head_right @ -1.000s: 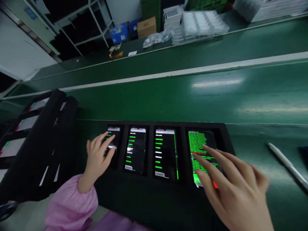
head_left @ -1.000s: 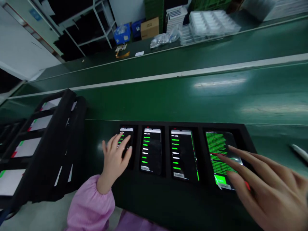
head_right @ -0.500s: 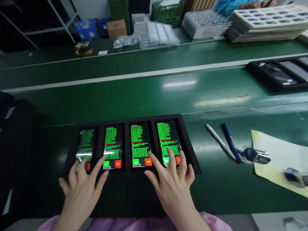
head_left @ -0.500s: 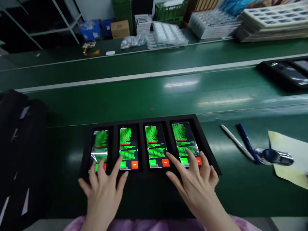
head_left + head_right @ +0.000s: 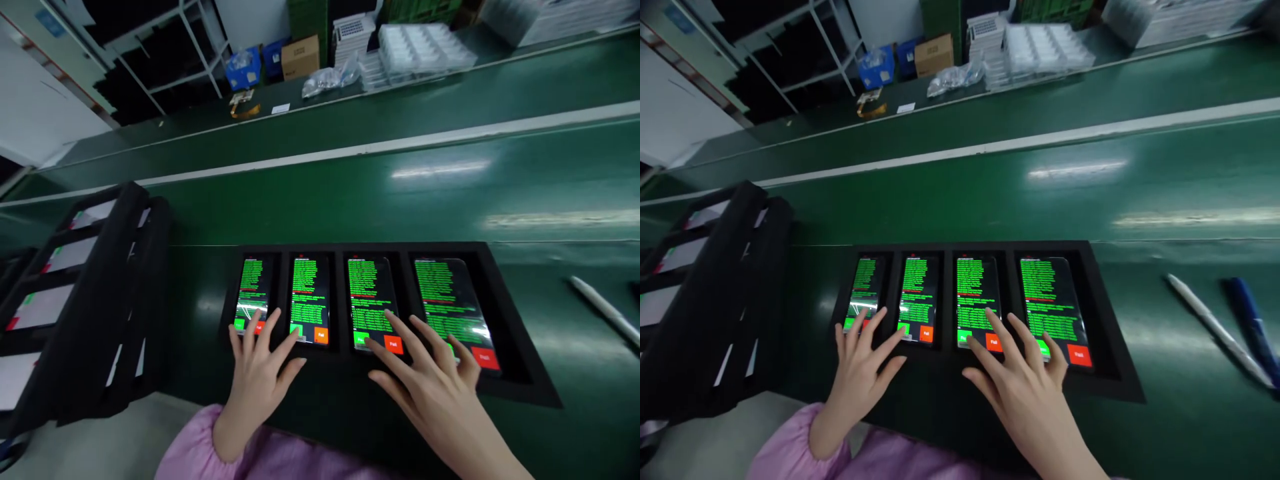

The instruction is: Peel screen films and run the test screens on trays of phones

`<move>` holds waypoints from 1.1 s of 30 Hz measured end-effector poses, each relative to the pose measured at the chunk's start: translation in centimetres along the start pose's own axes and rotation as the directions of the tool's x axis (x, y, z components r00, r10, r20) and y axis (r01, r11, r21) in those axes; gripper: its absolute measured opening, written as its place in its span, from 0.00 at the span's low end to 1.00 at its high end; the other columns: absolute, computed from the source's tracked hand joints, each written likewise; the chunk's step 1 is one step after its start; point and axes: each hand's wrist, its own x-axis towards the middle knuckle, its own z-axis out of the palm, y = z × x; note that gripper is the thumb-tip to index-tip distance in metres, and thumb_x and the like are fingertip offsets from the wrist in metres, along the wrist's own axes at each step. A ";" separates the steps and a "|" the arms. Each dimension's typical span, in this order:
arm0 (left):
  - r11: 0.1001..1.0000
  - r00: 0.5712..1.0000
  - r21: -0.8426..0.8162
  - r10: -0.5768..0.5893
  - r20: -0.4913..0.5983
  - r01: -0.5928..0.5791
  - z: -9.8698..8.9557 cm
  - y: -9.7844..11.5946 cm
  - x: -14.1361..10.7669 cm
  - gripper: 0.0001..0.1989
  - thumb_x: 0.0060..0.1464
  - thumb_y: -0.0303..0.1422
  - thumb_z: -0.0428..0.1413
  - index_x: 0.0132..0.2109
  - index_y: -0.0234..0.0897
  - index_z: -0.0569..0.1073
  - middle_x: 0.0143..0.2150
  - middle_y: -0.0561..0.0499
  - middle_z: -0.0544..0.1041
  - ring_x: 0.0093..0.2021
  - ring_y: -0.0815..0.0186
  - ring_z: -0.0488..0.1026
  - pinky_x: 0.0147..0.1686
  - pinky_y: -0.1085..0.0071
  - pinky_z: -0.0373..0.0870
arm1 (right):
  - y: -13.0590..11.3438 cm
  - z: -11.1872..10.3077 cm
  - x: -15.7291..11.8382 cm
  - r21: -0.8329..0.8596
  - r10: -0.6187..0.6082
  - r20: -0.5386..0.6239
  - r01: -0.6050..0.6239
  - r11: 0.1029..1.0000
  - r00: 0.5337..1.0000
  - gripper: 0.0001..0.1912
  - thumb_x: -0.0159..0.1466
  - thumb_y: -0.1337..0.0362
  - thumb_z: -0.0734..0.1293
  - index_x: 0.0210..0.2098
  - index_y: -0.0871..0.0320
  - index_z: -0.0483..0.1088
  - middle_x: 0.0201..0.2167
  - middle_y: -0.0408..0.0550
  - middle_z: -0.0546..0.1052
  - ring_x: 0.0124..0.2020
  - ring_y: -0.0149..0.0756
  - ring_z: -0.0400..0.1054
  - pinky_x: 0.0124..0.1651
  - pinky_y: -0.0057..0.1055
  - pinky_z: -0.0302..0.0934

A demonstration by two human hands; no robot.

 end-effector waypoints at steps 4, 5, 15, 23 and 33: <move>0.977 0.960 -0.151 -0.183 -0.210 0.154 -0.1 -4.6 -2.1 0.21 0.69 0.36 0.53 0.65 0.51 0.73 0.66 0.42 0.71 0.68 0.50 0.67 0.71 0.42 0.58 | 2.1 -1.8 -2.3 0.024 0.218 -0.073 -0.216 0.976 0.973 0.16 0.77 0.57 0.60 0.54 0.49 0.77 0.61 0.58 0.75 0.60 0.60 0.67 0.56 0.58 0.56; 0.966 0.947 -0.142 -0.244 -0.208 0.217 -0.1 -5.8 -2.5 0.19 0.69 0.38 0.52 0.62 0.49 0.76 0.66 0.42 0.71 0.68 0.49 0.66 0.71 0.42 0.57 | 2.7 -2.3 -2.9 -0.009 0.259 -0.076 -0.260 0.965 0.963 0.16 0.77 0.57 0.59 0.53 0.49 0.78 0.61 0.58 0.75 0.60 0.61 0.67 0.55 0.59 0.56; 0.962 0.959 -0.084 -0.266 -0.101 0.259 -1.3 -1.8 -0.9 0.25 0.71 0.45 0.47 0.69 0.45 0.69 0.66 0.36 0.67 0.68 0.42 0.64 0.68 0.36 0.59 | 0.4 -2.7 -2.9 -0.133 0.353 0.078 -0.341 0.931 0.932 0.22 0.77 0.50 0.56 0.62 0.43 0.74 0.64 0.60 0.70 0.62 0.68 0.64 0.52 0.64 0.61; 0.953 0.924 0.124 -0.299 0.238 0.277 0.2 0.8 5.4 0.23 0.72 0.49 0.44 0.69 0.68 0.64 0.68 0.38 0.56 0.74 0.28 0.48 0.57 0.12 0.49 | 0.2 1.4 2.0 -0.244 0.379 0.118 -0.343 0.907 0.918 0.23 0.71 0.45 0.66 0.63 0.39 0.74 0.64 0.66 0.67 0.69 0.83 0.52 0.52 0.86 0.55; 0.914 0.879 -0.025 -0.381 0.286 0.404 0.1 -1.0 11.9 0.26 0.72 0.53 0.39 0.70 0.63 0.66 0.72 0.41 0.57 0.78 0.32 0.42 0.65 0.15 0.39 | 4.1 1.2 5.8 -0.123 0.439 0.173 -0.423 0.898 0.882 0.24 0.74 0.42 0.60 0.66 0.37 0.70 0.65 0.61 0.68 0.70 0.79 0.52 0.54 0.86 0.54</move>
